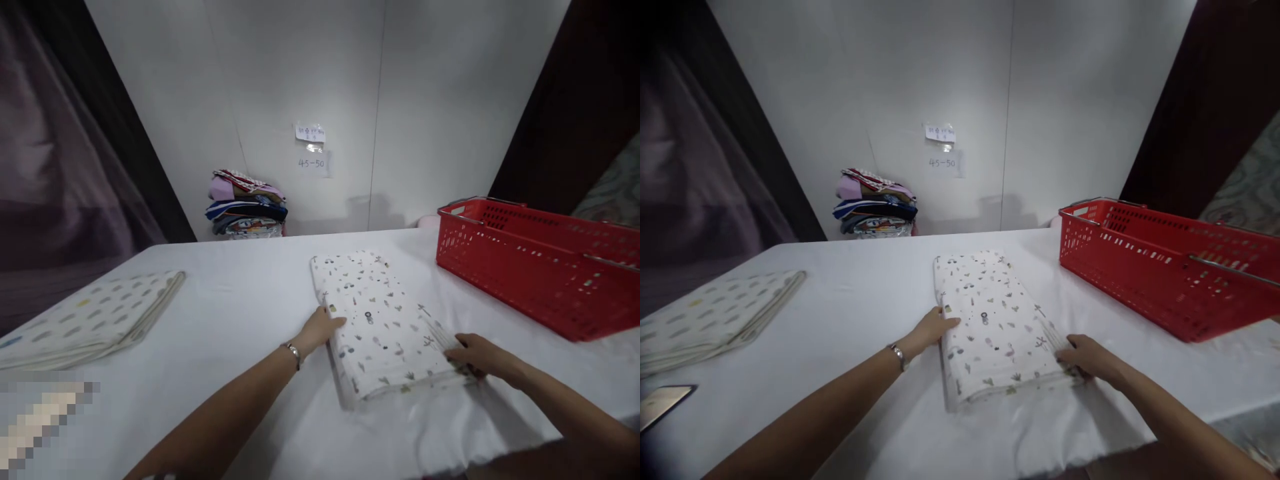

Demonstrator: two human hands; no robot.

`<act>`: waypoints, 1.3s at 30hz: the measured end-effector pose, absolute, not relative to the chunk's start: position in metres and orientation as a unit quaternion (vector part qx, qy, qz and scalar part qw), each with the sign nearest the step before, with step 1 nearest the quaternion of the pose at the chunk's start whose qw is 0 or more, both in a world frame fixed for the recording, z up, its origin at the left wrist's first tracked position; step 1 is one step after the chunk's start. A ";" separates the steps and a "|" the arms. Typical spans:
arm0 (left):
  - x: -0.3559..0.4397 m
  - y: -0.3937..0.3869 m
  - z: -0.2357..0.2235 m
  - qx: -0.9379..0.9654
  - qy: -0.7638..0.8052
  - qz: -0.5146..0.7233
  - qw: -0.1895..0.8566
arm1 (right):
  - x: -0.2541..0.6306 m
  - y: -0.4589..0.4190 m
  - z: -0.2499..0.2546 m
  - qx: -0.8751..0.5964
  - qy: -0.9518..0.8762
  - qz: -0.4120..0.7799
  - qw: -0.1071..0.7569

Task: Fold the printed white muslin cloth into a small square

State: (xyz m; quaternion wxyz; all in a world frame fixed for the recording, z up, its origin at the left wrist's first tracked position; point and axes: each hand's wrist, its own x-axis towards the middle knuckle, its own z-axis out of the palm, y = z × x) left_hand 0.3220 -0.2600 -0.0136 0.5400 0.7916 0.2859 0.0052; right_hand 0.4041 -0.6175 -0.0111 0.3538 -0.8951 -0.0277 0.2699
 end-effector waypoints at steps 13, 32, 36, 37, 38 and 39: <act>0.292 -0.187 0.009 0.752 0.259 0.067 0.603 | 0.298 -0.543 -0.002 -0.743 0.044 0.339 0.575; 0.141 -0.130 0.003 0.951 0.145 0.192 0.192 | 0.471 -0.468 0.003 -0.877 -0.153 0.058 0.452; 0.092 -0.162 -0.024 0.958 0.062 0.245 0.134 | 0.521 -0.449 -0.002 -0.904 -0.149 0.066 0.396; 0.084 -0.170 -0.028 0.963 0.025 0.242 0.120 | 0.528 -0.444 -0.002 -0.909 -0.149 0.078 0.381; 0.079 -0.177 -0.032 0.965 -0.015 0.239 0.106 | 0.534 -0.439 -0.002 -0.914 -0.148 0.092 0.365; 0.075 -0.184 -0.035 0.967 -0.049 0.230 0.094 | 0.539 -0.435 -0.001 -0.919 -0.145 0.109 0.350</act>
